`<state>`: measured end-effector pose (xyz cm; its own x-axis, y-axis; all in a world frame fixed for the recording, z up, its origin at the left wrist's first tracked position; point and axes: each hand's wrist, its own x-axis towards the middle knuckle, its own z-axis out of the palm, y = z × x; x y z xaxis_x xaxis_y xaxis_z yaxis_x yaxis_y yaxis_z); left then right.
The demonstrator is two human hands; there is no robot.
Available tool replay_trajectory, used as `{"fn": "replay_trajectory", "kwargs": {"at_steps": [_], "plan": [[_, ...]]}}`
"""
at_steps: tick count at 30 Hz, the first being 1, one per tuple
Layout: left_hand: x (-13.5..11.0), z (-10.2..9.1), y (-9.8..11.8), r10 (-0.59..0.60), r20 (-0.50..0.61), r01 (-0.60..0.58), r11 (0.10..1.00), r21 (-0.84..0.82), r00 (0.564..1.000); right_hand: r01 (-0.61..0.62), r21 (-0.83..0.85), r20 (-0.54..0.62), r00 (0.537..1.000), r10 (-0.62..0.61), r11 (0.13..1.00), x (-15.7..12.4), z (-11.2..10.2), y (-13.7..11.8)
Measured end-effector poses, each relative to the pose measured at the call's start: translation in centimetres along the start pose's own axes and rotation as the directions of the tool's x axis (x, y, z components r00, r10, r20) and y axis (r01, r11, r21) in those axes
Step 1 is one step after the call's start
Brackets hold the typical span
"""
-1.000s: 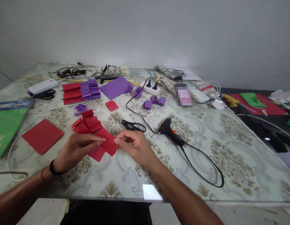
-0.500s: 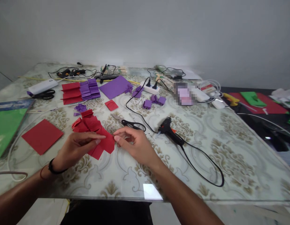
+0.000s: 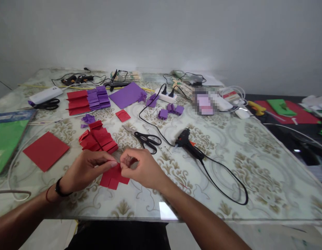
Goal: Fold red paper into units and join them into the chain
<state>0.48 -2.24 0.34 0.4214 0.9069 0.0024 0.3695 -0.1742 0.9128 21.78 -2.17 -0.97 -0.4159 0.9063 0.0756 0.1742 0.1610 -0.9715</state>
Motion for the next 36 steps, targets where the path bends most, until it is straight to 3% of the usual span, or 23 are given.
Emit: {"fn": "replay_trajectory", "kwargs": {"at_steps": [8,18,24,29,31,36], "plan": [[-0.1,-0.5,0.0,-0.01,-0.027,0.01,1.0,0.003,1.0,-0.021,0.025,0.038,0.999,0.02,0.999,0.2,-0.8,0.1],[-0.3,0.2,0.1,0.031,-0.025,-0.03,0.999,0.024,0.999,-0.086,0.117,0.046,0.996,0.081,0.989,0.3,0.0,0.6],[0.3,-0.9,-0.2,-0.032,-0.169,0.002,0.985,-0.173,0.985,-0.057,0.167,-0.011,0.998,0.06,0.984,0.3,-1.9,0.3],[0.7,-0.2,-0.5,-0.053,-0.301,-0.026,0.968,-0.252,0.952,-0.082,0.139,-0.027,0.996,0.086,0.987,0.2,-1.1,0.2],[0.6,0.1,-0.6,-0.07,-0.255,-0.008,0.956,-0.294,0.964,-0.106,0.094,-0.025,0.994,0.109,0.99,0.3,-0.7,0.3],[0.1,0.5,-0.9,-0.128,0.031,0.132,0.952,-0.278,0.991,-0.037,-0.073,-0.096,0.995,0.03,0.997,0.3,-0.4,0.3]]}}
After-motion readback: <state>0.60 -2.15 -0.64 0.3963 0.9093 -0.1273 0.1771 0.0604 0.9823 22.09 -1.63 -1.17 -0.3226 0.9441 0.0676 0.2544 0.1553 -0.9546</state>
